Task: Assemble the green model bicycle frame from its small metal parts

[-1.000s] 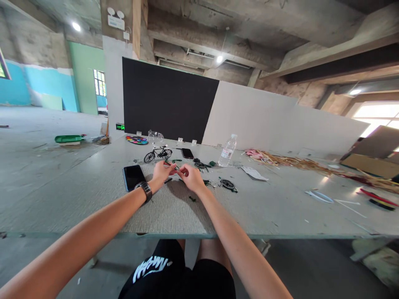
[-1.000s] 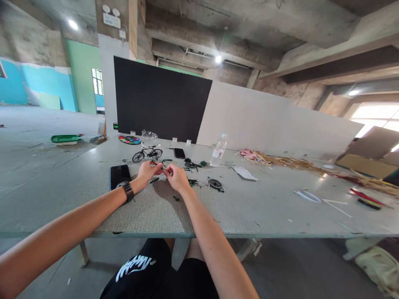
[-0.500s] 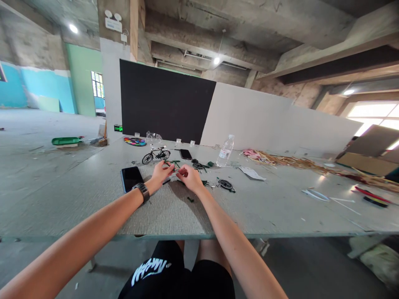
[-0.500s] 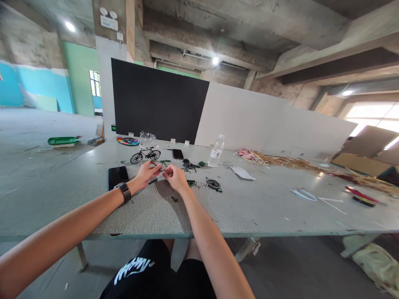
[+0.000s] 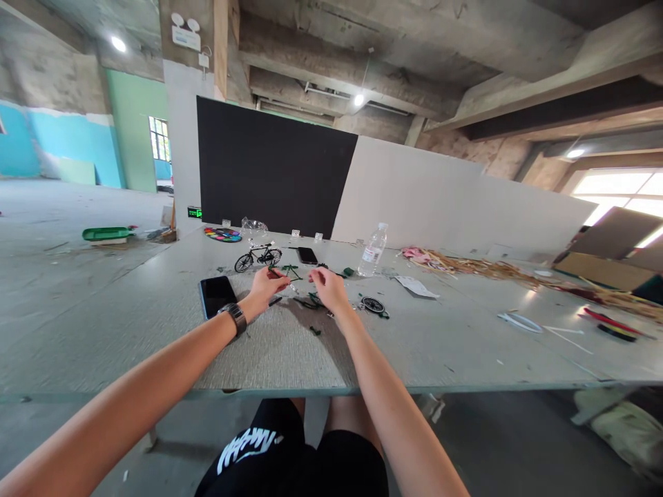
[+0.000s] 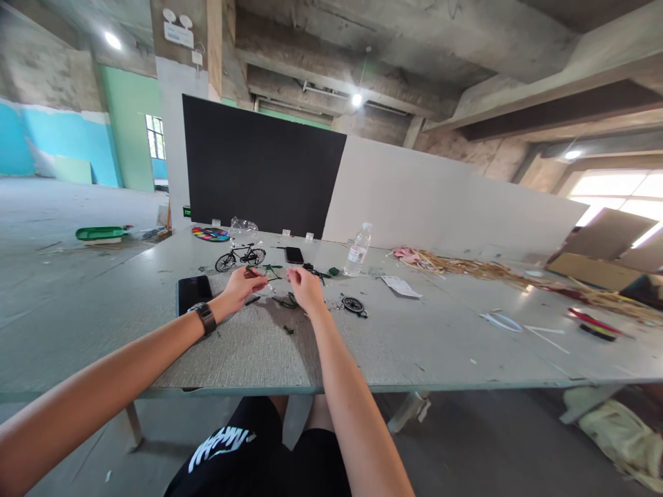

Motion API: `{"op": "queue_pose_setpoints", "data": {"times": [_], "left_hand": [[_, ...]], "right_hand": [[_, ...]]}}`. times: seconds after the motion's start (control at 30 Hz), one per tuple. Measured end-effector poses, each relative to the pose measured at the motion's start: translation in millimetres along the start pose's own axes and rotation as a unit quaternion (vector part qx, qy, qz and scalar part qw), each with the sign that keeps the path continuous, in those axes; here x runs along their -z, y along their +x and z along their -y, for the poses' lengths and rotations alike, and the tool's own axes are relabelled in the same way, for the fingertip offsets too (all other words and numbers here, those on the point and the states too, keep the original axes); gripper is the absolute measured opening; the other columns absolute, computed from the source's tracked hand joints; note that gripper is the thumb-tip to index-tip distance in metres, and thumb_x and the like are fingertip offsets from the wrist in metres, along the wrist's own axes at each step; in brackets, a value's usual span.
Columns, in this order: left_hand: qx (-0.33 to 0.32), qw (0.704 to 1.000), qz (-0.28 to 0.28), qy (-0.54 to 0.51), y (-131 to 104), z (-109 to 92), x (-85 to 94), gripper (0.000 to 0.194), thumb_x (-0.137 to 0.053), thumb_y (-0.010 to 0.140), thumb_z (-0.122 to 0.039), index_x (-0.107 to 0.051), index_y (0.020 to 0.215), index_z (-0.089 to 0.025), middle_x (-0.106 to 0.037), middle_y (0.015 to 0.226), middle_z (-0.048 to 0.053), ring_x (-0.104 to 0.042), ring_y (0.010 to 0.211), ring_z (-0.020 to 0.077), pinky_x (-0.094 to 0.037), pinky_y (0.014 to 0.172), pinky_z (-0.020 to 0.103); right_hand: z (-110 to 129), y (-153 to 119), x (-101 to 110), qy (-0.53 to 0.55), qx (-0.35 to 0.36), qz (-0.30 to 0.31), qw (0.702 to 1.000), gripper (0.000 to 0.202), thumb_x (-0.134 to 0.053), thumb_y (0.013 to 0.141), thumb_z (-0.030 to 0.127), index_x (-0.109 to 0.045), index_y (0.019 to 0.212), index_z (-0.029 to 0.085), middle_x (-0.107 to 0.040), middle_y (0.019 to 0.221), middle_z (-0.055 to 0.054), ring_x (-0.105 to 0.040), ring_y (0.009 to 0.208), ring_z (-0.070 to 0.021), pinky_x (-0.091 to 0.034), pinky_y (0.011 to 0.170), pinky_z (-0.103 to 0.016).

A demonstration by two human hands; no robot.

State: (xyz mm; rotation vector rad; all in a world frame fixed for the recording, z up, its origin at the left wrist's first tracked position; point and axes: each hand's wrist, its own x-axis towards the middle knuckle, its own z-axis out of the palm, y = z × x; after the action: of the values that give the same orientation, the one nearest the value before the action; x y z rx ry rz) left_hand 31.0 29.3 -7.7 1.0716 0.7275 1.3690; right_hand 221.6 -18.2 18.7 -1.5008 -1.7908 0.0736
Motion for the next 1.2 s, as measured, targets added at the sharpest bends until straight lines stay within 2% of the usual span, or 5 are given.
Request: {"op": "queue_pose_setpoints", "data": {"times": [0.13,0.47,0.63,0.83,1.2], "left_hand": [[0.006,1.000,-0.012,0.003,0.6,1.0,0.5,0.038,-0.088,0.058,-0.008,-0.054,0.072,-0.017,-0.068,0.064,0.001,-0.067,0.062,0.0146,-0.055,0.065,0.028],[0.004,0.999,-0.014,0.030,-0.4,0.3,0.7,0.033,-0.089,0.058,-0.008,-0.058,0.070,-0.015,-0.069,0.064,0.002,-0.066,0.060,0.0146,-0.054,0.063,0.027],[-0.003,0.999,-0.018,0.041,0.6,1.9,1.4,0.034,-0.090,0.058,-0.011,-0.058,0.070,-0.015,-0.068,0.064,0.002,-0.065,0.060,0.0140,-0.053,0.062,0.026],[-0.005,0.998,-0.023,0.051,1.3,1.8,2.9,0.033,-0.090,0.058,-0.011,-0.059,0.070,-0.015,-0.069,0.065,0.002,-0.065,0.059,0.0138,-0.053,0.062,0.026],[-0.008,0.998,-0.019,0.061,0.1,0.9,1.8,0.033,-0.090,0.058,-0.012,-0.060,0.070,-0.015,-0.070,0.066,0.003,-0.066,0.060,0.0145,-0.053,0.063,0.027]], "right_hand": [[-20.7,0.9,13.4,-0.072,-0.056,0.003,0.996,0.023,-0.053,0.100,0.029,-0.075,0.099,0.022,-0.079,0.095,-0.008,-0.072,0.089,-0.0222,-0.050,0.081,-0.029],[-38.7,-0.5,17.5,-0.129,-0.063,0.108,0.984,0.022,-0.063,0.093,0.015,-0.079,0.107,0.021,-0.080,0.104,-0.009,-0.073,0.096,-0.0220,-0.051,0.086,-0.028],[-40.7,2.5,19.3,-0.124,-0.055,0.103,0.985,0.028,-0.054,0.099,0.017,-0.075,0.117,0.021,-0.079,0.109,-0.008,-0.072,0.098,-0.0191,-0.050,0.087,-0.026],[-54.2,1.4,21.8,-0.161,-0.084,0.091,0.979,0.024,-0.058,0.095,0.013,-0.077,0.106,0.021,-0.077,0.111,-0.012,-0.071,0.100,-0.0238,-0.049,0.088,-0.033],[-52.3,1.0,30.3,-0.152,-0.067,0.132,0.977,0.022,-0.063,0.096,0.034,-0.077,0.087,0.019,-0.077,0.080,-0.007,-0.070,0.073,-0.0198,-0.047,0.067,-0.027]]}}
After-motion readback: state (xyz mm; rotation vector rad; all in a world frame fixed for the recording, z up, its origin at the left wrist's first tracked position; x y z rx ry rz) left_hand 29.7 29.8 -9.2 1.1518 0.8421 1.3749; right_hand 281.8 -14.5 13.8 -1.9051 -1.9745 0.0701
